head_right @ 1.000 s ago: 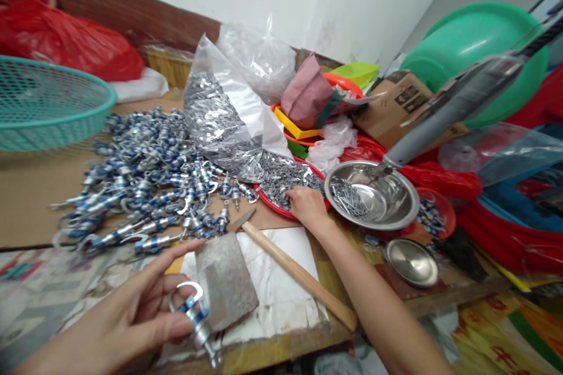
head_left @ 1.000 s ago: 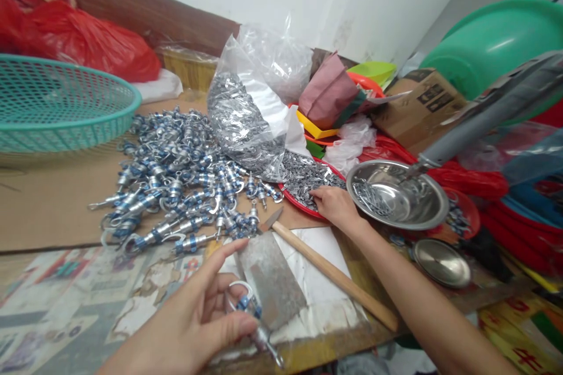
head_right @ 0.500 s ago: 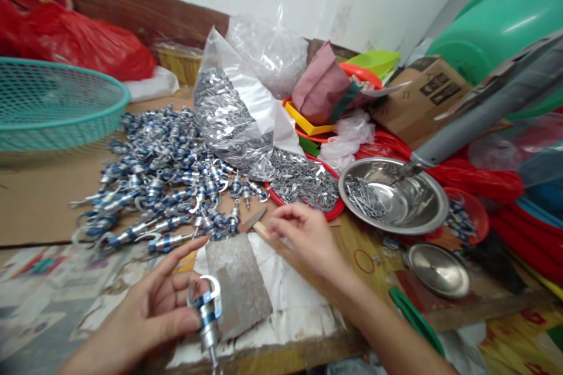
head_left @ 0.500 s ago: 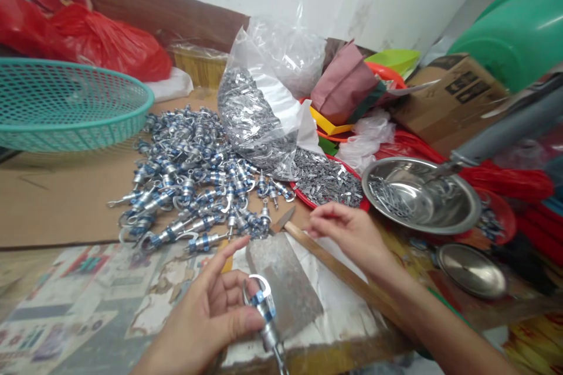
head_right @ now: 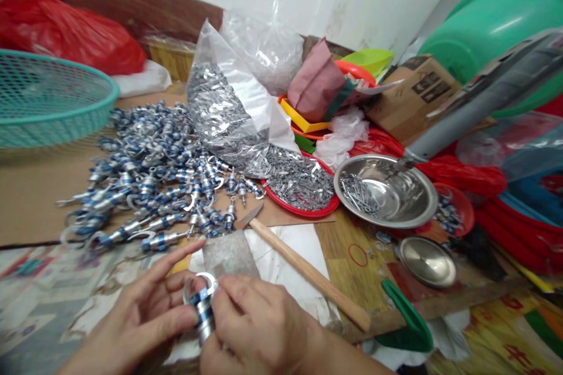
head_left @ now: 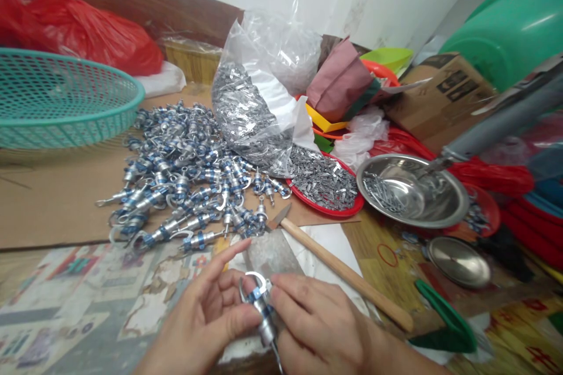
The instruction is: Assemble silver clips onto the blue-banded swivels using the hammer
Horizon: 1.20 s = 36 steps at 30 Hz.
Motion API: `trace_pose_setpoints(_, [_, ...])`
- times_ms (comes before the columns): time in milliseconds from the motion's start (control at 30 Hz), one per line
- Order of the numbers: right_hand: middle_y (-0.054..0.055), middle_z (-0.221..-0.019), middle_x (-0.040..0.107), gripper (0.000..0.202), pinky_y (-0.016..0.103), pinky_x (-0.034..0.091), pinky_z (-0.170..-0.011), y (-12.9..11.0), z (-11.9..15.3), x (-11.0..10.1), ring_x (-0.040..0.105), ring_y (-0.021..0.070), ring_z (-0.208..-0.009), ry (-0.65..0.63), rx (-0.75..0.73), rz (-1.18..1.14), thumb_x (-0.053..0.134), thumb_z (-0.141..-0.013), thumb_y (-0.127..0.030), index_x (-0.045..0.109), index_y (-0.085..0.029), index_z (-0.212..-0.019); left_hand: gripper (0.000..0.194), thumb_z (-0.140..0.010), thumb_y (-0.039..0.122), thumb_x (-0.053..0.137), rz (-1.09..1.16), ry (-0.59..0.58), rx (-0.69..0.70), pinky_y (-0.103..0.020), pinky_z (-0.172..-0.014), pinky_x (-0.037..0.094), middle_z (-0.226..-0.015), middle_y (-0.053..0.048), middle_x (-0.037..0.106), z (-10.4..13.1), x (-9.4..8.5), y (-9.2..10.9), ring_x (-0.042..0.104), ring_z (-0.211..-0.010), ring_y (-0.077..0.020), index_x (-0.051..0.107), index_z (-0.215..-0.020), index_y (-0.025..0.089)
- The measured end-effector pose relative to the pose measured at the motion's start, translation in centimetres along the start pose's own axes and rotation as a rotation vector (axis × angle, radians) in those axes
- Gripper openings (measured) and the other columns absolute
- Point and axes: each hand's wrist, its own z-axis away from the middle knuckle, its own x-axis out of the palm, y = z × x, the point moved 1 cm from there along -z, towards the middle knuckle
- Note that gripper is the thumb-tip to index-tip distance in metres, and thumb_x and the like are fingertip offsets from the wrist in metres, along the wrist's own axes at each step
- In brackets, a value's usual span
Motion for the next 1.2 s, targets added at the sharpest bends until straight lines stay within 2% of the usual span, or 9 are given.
trace_pose_setpoints(133, [0.011,-0.073,0.073,0.023,0.033,0.061,-0.067,-0.7,0.2,0.2,0.072,0.024,-0.071,-0.075,-0.202,0.197,0.043,-0.079,-0.005,0.059,-0.017,-0.067,0.045,-0.059,0.03,0.082,-0.111,0.087,0.006,-0.027,-0.079,0.052,-0.082,0.001,0.074,0.4,0.4,0.3,0.067,-0.087,-0.0198,0.071,-0.103,0.027])
trace_pose_setpoints(233, [0.01,-0.072,0.073,0.024,0.033,0.06,-0.07,-0.6,0.5,0.6,0.071,0.0236,-0.074,-0.054,-0.243,0.239,0.039,-0.08,-0.005,0.058,-0.017,-0.07,0.036,-0.057,0.033,0.082,-0.206,0.123,-0.002,-0.026,-0.081,0.054,-0.087,-0.001,0.078,0.5,0.7,0.6,0.068,-0.093,-0.0235,0.076,-0.091,0.026])
trace_pose_setpoints(433, [0.014,-0.088,0.072,0.035,0.024,0.053,-0.087,0.4,1.4,0.4,0.068,0.0191,-0.087,-0.043,-0.187,0.137,0.033,-0.087,-0.012,0.066,-0.004,-0.087,0.031,-0.057,0.03,0.081,-0.241,0.133,0.011,-0.025,-0.079,0.055,-0.091,0.001,0.079,0.5,0.9,0.7,0.07,-0.091,-0.023,0.077,-0.089,0.029])
trace_pose_setpoints(567, [0.011,-0.088,0.073,0.032,0.024,0.054,-0.084,1.1,1.5,0.3,0.068,0.0181,-0.083,-0.06,-0.249,0.148,0.037,-0.085,-0.013,0.068,-0.006,-0.084,0.03,-0.059,0.029,0.08,-0.25,0.124,0.013,-0.026,-0.082,0.055,-0.095,0.001,0.079,0.3,0.5,0.6,0.069,-0.095,-0.0238,0.077,-0.089,0.029])
trace_pose_setpoints(700, [0.012,-0.084,0.073,0.03,0.025,0.056,-0.08,1.5,1.3,0.4,0.068,0.0192,-0.081,-0.063,-0.335,0.098,0.042,-0.082,-0.016,0.07,-0.006,-0.081,0.033,-0.065,0.031,0.078,-0.32,0.027,-0.044,-0.028,-0.086,0.053,-0.101,0.0,0.077,0.1,-0.2,0.6,0.066,-0.102,-0.025,0.075,-0.097,0.029])
trace_pose_setpoints(967, [0.011,-0.07,0.071,0.026,0.024,0.058,-0.075,1.2,-0.1,0.0,0.069,0.0188,-0.073,-0.093,-0.208,-0.056,0.042,-0.078,-0.015,0.067,-0.009,-0.071,0.041,-0.059,0.031,0.082,-0.171,0.089,-0.031,-0.024,-0.08,0.053,-0.089,0.001,0.077,0.4,0.6,0.6,0.068,-0.092,-0.0214,0.073,-0.099,0.029])
trace_pose_setpoints(1067, [0.011,-0.078,0.072,0.023,0.025,0.056,-0.082,1.8,0.4,-0.9,0.069,0.0184,-0.084,-0.108,-0.204,-0.115,0.041,-0.083,-0.011,0.064,-0.01,-0.078,0.047,-0.059,0.033,0.083,-0.133,0.089,-0.016,-0.024,-0.079,0.052,-0.087,0.002,0.074,0.4,0.5,0.4,0.067,-0.09,-0.0197,0.07,-0.104,0.03])
trace_pose_setpoints(1133, [0.01,-0.086,0.071,0.02,0.027,0.055,-0.083,2.9,1.5,-1.5,0.067,0.0175,-0.09,-0.035,-0.043,-0.095,0.041,-0.087,-0.009,0.061,-0.012,-0.087,0.051,-0.06,0.032,0.082,-0.148,0.08,-0.032,-0.024,-0.079,0.052,-0.086,0.002,0.071,0.3,0.1,0.3,0.066,-0.092,-0.0197,0.067,-0.109,0.03])
trace_pose_setpoints(1200, [0.01,-0.091,0.069,0.016,0.033,0.056,-0.079,4.4,2.8,-1.6,0.066,0.0198,-0.089,-0.06,0.274,0.018,0.046,-0.089,-0.013,0.059,-0.014,-0.098,0.058,-0.061,0.031,0.082,-0.172,0.065,-0.05,-0.024,-0.076,0.052,-0.086,0.001,0.069,0.1,-0.2,0.2,0.066,-0.09,-0.0196,0.063,-0.116,0.029])
